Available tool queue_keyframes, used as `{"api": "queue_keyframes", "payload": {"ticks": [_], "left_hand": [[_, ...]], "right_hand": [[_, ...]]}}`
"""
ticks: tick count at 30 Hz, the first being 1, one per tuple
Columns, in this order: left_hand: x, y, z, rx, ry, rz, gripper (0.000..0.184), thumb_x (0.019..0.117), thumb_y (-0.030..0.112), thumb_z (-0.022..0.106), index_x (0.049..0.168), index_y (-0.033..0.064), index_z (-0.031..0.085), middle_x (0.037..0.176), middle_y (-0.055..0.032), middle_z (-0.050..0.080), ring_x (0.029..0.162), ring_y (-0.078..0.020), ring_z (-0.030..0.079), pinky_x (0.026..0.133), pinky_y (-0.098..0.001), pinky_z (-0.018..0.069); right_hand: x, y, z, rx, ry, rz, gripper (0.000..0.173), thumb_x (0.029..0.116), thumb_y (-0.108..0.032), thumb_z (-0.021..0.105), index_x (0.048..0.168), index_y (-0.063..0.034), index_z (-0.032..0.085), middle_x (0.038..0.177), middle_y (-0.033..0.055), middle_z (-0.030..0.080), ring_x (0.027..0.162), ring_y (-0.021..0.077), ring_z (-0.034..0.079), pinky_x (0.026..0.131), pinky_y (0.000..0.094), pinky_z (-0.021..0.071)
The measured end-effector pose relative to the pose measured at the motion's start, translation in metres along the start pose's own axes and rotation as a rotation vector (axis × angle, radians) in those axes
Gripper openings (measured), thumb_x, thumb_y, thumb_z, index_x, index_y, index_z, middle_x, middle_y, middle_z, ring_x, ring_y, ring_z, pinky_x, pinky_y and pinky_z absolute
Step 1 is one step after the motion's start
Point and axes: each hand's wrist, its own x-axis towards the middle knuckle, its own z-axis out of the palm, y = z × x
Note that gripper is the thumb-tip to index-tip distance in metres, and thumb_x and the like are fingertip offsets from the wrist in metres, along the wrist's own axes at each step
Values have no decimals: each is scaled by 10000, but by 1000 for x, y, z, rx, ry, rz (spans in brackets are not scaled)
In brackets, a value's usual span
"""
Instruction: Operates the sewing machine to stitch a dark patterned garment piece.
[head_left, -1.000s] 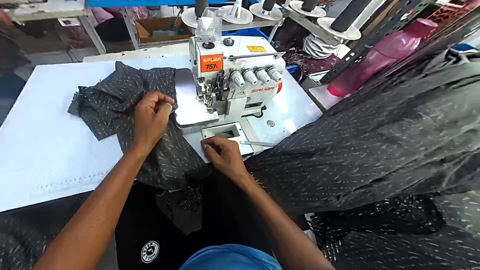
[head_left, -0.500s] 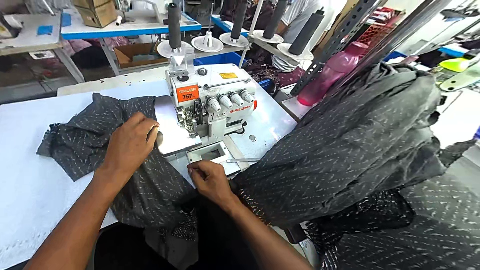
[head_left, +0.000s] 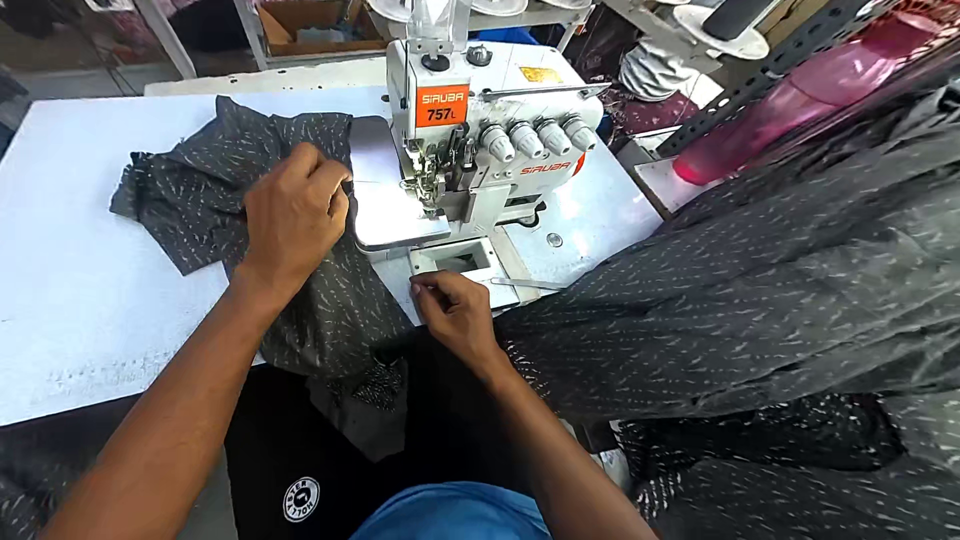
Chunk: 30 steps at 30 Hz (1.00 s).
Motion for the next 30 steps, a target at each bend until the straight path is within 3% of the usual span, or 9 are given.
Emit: {"api": "queue_keyframes", "payload": {"ticks": [4,9,16,19,22,23,25,27,30], "left_hand": [[-11,-6,12,-26,-31,-90,232,978,113,540,1089,92,742,1034,-166,672,849,-348,678,634,-510,534],[-33,-15,25,-183,-102,-165,312,971,82,562,1260,55,675,1172,-192,644,960,-352,673,757,-541,562],[-51,-47,51,-518,-128,-196,561,927,433,610,1361,76,617,1297,-99,655,1203,-210,625,1033,-454,525],[-49,-47,49,-625,6,-164,564,973,486,575,1325,49,632,1237,-106,666,1051,-146,647,890,-339,568],[-34,-25,36,-573,277,-129,273,962,261,622,1063,38,744,1083,-105,672,952,-109,652,825,-250,579],[-23,-14,30,-561,317,-126,236,957,213,613,1032,36,751,1061,-97,678,938,-104,656,817,-246,582],[-1,9,19,-612,261,-162,284,949,188,591,1144,11,698,1088,-83,693,870,-102,660,744,-264,585],[18,29,16,-735,72,-287,422,915,160,608,1314,25,574,1201,-60,698,818,-107,692,661,-287,600],[36,42,27,-721,-155,-378,580,886,100,666,1431,46,475,1208,-45,715,777,-148,697,701,-387,597]], "right_hand": [[1,-1,-1,3,4,6,140,948,-110,662,1033,-69,766,833,2,696,590,44,564,523,223,503],[5,0,0,15,17,5,143,939,-113,662,1022,-64,767,836,-1,697,607,38,573,536,216,514],[0,6,2,-8,36,-15,164,977,-200,644,989,-106,778,853,-4,738,728,73,681,676,290,602],[5,6,-3,17,19,-41,153,972,-205,663,973,-101,775,847,19,738,721,97,690,674,316,608],[8,3,-4,31,1,-31,135,969,-185,679,957,-89,772,834,35,733,704,111,686,664,321,602],[9,3,-4,30,-5,-31,138,971,-187,677,954,-89,773,832,35,731,707,112,685,665,321,599],[10,4,-2,22,-11,-39,154,981,-208,669,947,-94,768,818,27,723,703,107,677,660,315,593],[10,5,-2,14,-6,-51,164,981,-212,668,938,-86,765,812,34,722,708,115,679,667,317,591],[9,2,-2,15,22,-57,163,973,-178,669,929,-56,769,822,65,735,730,142,700,700,339,601]]}}
